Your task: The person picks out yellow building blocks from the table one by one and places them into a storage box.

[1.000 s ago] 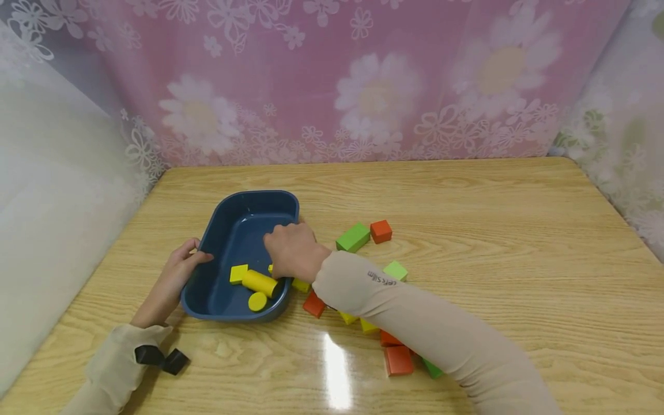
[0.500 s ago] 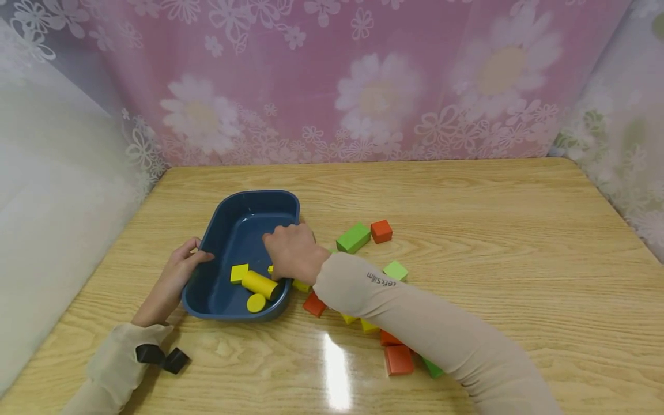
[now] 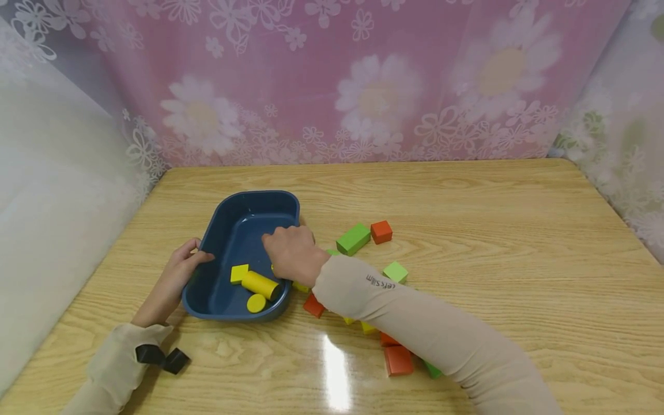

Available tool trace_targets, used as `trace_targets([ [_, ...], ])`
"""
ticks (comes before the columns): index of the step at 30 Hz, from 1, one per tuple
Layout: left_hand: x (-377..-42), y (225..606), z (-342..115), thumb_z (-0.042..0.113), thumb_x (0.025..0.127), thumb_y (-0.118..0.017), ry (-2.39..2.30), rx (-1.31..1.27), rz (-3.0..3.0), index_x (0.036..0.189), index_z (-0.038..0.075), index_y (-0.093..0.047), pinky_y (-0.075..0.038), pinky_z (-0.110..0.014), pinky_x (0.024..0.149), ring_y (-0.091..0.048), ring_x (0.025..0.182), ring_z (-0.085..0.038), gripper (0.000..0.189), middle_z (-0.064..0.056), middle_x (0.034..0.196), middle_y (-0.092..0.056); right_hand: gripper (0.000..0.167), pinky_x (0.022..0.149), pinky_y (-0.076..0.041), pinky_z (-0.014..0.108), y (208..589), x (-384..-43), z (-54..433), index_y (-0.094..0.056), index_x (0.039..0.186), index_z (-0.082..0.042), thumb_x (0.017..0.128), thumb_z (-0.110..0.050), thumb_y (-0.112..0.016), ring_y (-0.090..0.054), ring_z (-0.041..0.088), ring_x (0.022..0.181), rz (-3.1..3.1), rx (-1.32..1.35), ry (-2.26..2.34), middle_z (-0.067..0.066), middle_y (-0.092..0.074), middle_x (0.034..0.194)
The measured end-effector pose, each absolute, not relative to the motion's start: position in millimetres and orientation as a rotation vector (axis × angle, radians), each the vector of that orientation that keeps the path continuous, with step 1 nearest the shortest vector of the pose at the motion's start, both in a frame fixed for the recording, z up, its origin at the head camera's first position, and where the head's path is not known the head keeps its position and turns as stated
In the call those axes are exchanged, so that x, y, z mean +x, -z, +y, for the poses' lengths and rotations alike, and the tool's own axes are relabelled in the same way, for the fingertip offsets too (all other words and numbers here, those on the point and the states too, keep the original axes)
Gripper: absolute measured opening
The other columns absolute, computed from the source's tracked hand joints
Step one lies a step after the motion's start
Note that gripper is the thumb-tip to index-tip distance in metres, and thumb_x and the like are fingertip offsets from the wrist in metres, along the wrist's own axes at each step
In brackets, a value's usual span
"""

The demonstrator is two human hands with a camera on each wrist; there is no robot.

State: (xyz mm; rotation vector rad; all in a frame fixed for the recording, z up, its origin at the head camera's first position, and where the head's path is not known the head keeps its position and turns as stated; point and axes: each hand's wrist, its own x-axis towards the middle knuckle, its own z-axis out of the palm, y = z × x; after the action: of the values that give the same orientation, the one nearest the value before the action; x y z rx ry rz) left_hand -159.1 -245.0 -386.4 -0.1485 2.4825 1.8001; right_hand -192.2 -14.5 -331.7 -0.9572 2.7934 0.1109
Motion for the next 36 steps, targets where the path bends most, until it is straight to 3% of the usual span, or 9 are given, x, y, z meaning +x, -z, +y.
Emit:
trace_targets([
  [10, -159.1, 386.1, -243.9, 0.009, 0.091, -0.052, -1.782, -0.142, 2.493, 0.086, 0.007, -0.041, -0.043, -0.026, 0.056, -0.055, 0.059, -0.017, 0.013, 0.000, 0.057, -0.041, 0.031, 0.062, -0.052, 0.029, 332.4, -190.4, -12.8, -0.059, 0.121, -0.011, 0.090, -0.012, -0.061, -0.059, 0.019, 0.078, 2.813, -1.000, -0.090, 0.006, -0.064, 0.095],
  [18, -159.5, 386.7, -242.6, 0.007, 0.089, -0.052, -1.760, -0.143, 2.534, 0.085, 0.006, -0.044, -0.045, -0.026, 0.056, -0.056, 0.056, -0.017, 0.009, -0.001, 0.055, -0.042, 0.031, 0.064, -0.053, 0.030, 334.3, -188.0, -13.0, -0.058, 0.122, -0.012, 0.091, -0.014, -0.060, -0.060, 0.019, 0.083, 2.823, -0.995, -0.131, 0.007, -0.064, 0.102],
  [24, -159.8, 386.7, -242.7, 0.006, 0.090, -0.051, -1.762, -0.140, 2.536, 0.085, 0.005, -0.044, -0.046, -0.026, 0.057, -0.057, 0.057, -0.017, 0.009, -0.003, 0.058, -0.050, 0.027, 0.061, -0.053, 0.030, 335.3, -185.4, -13.4, -0.058, 0.118, -0.012, 0.092, -0.013, -0.059, -0.059, 0.019, 0.078, 2.843, -0.993, -0.152, 0.006, -0.063, 0.096],
  [36, -159.6, 386.1, -243.0, 0.006, 0.090, -0.051, -1.791, -0.136, 2.506, 0.085, 0.005, -0.044, -0.048, -0.026, 0.057, -0.058, 0.057, -0.015, 0.009, -0.002, 0.058, -0.052, 0.032, 0.065, -0.054, 0.032, 334.1, -184.8, -14.4, -0.057, 0.124, -0.013, 0.092, -0.015, -0.061, -0.060, 0.021, 0.084, 2.827, -0.962, -0.163, 0.007, -0.063, 0.103],
])
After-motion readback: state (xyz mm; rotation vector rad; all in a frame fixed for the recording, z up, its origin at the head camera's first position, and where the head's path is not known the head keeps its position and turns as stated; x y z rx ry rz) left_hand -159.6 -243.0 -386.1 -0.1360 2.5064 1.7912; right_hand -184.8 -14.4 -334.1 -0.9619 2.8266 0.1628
